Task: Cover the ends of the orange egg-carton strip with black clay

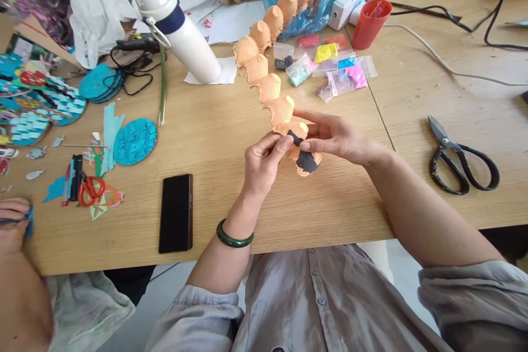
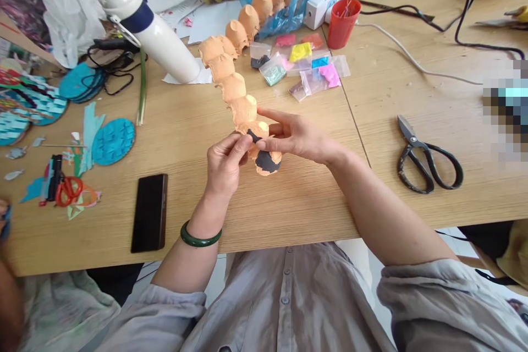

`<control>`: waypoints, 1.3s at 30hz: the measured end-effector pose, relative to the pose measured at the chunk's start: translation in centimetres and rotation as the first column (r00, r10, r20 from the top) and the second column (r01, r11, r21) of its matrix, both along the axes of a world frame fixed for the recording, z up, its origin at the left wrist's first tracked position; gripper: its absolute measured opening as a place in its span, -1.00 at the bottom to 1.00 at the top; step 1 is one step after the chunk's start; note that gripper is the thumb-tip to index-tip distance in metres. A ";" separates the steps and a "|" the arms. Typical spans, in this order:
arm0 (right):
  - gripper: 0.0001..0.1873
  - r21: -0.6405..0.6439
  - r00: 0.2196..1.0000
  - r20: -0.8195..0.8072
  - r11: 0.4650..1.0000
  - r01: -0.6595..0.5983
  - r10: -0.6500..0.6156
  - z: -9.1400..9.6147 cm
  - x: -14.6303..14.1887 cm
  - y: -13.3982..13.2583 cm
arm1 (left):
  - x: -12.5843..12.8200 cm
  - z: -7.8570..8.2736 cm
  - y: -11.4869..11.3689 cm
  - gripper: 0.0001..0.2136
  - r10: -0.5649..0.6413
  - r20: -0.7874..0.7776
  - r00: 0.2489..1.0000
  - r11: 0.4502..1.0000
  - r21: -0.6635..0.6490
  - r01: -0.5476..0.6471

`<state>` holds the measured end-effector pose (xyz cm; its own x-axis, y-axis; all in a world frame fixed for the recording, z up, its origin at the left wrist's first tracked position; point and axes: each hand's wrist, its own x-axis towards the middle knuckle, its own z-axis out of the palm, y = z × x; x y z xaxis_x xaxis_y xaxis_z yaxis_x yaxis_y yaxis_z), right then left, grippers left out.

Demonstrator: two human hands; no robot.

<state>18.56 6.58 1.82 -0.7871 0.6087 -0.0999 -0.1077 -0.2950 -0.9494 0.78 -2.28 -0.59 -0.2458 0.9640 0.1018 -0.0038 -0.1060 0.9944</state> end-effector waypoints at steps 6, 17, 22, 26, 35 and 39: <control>0.01 -0.021 0.997 0.052 0.998 -0.053 0.054 -0.5 0.7 0.9 | 0.0 0.5 -0.2 -0.58 -0.014 -0.160 0.987 0.999 0.044 0.022; -0.02 0.058 0.999 0.035 0.998 0.028 -0.030 -1.0 0.4 0.9 | -0.4 0.4 -0.1 -0.47 -0.057 0.054 0.997 0.996 -0.060 0.060; -0.03 0.055 0.995 -0.004 0.994 0.096 -0.096 -0.6 0.0 0.2 | -0.2 0.3 0.2 -0.43 -0.088 0.299 0.950 0.983 -0.131 0.133; 0.02 0.025 0.989 -0.044 0.990 0.139 -0.138 -0.8 -0.3 0.0 | 0.1 0.3 0.3 -0.35 -0.115 0.361 0.925 0.978 -0.122 0.169; -0.31 -0.231 0.980 -0.123 0.965 0.127 -0.158 -0.8 -1.0 -0.6 | 0.1 0.1 0.5 -0.41 -0.079 0.331 0.940 0.995 -0.039 0.097; -0.56 -0.282 0.984 -0.119 0.955 0.096 -0.134 -0.4 -1.0 -0.9 | 0.2 0.4 0.5 -0.42 -0.050 0.308 0.950 0.997 -0.034 0.064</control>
